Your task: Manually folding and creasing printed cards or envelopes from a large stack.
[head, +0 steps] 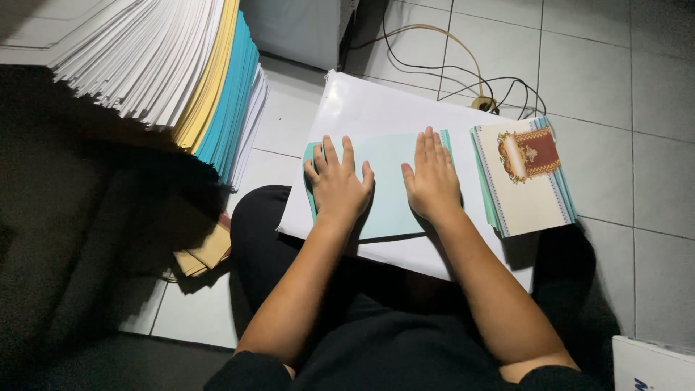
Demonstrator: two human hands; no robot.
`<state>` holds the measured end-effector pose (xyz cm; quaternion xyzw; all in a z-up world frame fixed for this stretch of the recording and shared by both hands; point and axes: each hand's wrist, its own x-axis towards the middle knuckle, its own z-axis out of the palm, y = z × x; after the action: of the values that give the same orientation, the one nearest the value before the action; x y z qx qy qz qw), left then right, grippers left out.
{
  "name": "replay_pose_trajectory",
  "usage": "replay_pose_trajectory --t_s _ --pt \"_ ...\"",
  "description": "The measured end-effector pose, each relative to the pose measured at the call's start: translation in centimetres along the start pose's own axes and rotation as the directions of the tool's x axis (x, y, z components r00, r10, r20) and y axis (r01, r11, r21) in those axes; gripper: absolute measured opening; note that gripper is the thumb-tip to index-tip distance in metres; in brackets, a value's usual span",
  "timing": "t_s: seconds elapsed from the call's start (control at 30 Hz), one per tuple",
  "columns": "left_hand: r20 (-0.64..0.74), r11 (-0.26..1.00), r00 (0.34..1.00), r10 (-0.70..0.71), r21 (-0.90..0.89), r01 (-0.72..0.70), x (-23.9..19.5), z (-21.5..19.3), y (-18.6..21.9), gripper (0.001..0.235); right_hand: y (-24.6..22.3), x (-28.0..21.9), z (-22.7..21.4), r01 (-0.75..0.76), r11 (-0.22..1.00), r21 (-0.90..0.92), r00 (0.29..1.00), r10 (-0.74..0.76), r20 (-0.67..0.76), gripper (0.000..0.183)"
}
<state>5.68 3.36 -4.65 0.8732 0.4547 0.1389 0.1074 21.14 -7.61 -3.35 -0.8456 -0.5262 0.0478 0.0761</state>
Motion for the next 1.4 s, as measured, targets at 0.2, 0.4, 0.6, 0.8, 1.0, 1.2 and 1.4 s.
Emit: replay_pose_trajectory --t_s 0.2,0.4,0.6,0.8,1.0,1.2,1.4 --pt "0.066 1.000 0.998 -0.019 0.010 0.018 0.3 -0.3 0.3 0.064 -1.2 -5.3 -0.8 0.028 0.999 0.017 0.998 -0.029 0.054 0.070" --pt "0.102 1.000 0.995 -0.021 0.016 0.019 0.1 -0.9 0.4 0.067 -1.9 -0.3 1.5 0.262 0.965 -0.002 0.963 -0.262 0.071 0.071" --pt "0.127 1.000 0.992 -0.015 0.008 0.014 0.4 -0.9 0.2 0.068 -2.4 1.5 1.5 0.283 0.959 -0.029 0.957 -0.284 -0.051 0.067" --pt "0.104 0.992 0.986 0.128 -0.015 -0.127 -0.4 -1.2 0.1 0.072 -2.4 0.1 1.4 0.264 0.964 -0.044 0.957 -0.267 -0.116 0.063" --pt "0.049 0.967 0.967 0.251 -0.051 -0.249 -8.1 -0.4 0.3 0.071 -2.5 -0.7 1.1 0.276 0.961 0.003 0.953 -0.273 -0.134 0.062" --pt "0.178 0.997 0.982 0.071 -0.029 -0.067 -2.9 0.9 -0.8 0.073 -2.4 -0.5 0.9 0.259 0.966 0.019 0.964 -0.257 -0.072 0.063" --pt "0.228 1.000 0.974 -0.010 -0.002 0.010 -0.9 -1.9 0.4 0.071 -2.2 -0.3 1.3 0.262 0.965 -0.011 0.964 -0.262 -0.044 0.064"
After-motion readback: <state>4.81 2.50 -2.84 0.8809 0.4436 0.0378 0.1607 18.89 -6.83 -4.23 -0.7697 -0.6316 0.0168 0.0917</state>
